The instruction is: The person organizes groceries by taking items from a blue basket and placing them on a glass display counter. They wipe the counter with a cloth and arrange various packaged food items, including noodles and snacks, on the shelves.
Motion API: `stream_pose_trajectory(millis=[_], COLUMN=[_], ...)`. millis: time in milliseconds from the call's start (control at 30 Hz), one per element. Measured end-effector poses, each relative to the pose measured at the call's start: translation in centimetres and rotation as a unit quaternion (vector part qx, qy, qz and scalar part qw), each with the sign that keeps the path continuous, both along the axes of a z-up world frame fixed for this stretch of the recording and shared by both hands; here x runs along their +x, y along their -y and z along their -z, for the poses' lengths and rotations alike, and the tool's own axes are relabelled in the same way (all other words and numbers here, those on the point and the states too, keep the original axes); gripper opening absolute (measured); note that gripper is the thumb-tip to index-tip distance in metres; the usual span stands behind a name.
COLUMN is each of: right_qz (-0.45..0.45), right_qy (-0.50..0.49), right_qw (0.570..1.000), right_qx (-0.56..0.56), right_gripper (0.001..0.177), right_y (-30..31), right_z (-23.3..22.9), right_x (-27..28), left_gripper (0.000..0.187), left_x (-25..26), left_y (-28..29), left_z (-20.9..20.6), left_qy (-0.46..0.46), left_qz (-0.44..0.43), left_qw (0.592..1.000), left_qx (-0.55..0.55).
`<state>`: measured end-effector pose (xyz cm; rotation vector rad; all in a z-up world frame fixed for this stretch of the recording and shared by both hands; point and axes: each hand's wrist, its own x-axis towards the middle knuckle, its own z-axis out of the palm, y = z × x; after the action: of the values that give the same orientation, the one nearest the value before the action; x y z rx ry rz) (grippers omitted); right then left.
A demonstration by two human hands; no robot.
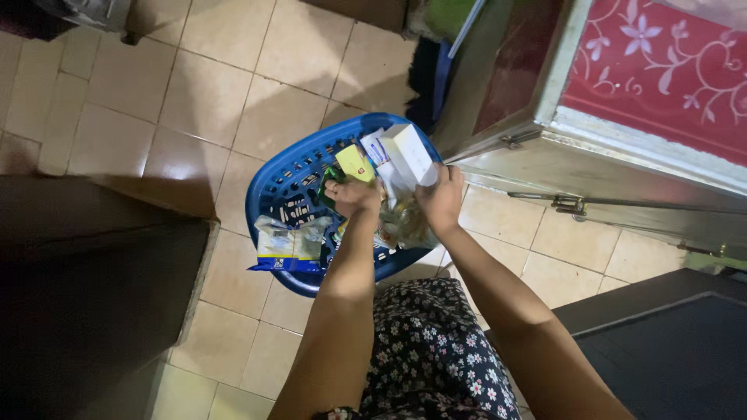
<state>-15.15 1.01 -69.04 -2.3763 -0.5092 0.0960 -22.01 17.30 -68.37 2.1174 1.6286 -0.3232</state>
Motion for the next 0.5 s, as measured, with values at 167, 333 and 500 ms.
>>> stream_pose_trajectory(millis=[167, 333, 500], right_qz=[0.003, 0.018, 0.005], right_qy=[0.022, -0.051, -0.14], right_qw=[0.998, 0.99, 0.962], right_qx=[0.053, 0.129, 0.233], right_gripper=[0.06, 0.059, 0.058], right_y=[1.3, 3.0, 5.0], right_z=[-3.0, -8.0, -14.0], right_x=[-1.4, -2.8, -3.7], left_gripper=[0.066, 0.064, 0.062], left_x=[-0.5, -2.6, -5.0], left_y=[0.6, 1.6, 2.1], left_z=[-0.9, -1.2, -3.4], left_qy=[0.043, 0.097, 0.286], left_qz=[-0.034, -0.029, -0.088], left_qw=[0.998, 0.992, 0.952], left_qx=[-0.016, 0.07, 0.056])
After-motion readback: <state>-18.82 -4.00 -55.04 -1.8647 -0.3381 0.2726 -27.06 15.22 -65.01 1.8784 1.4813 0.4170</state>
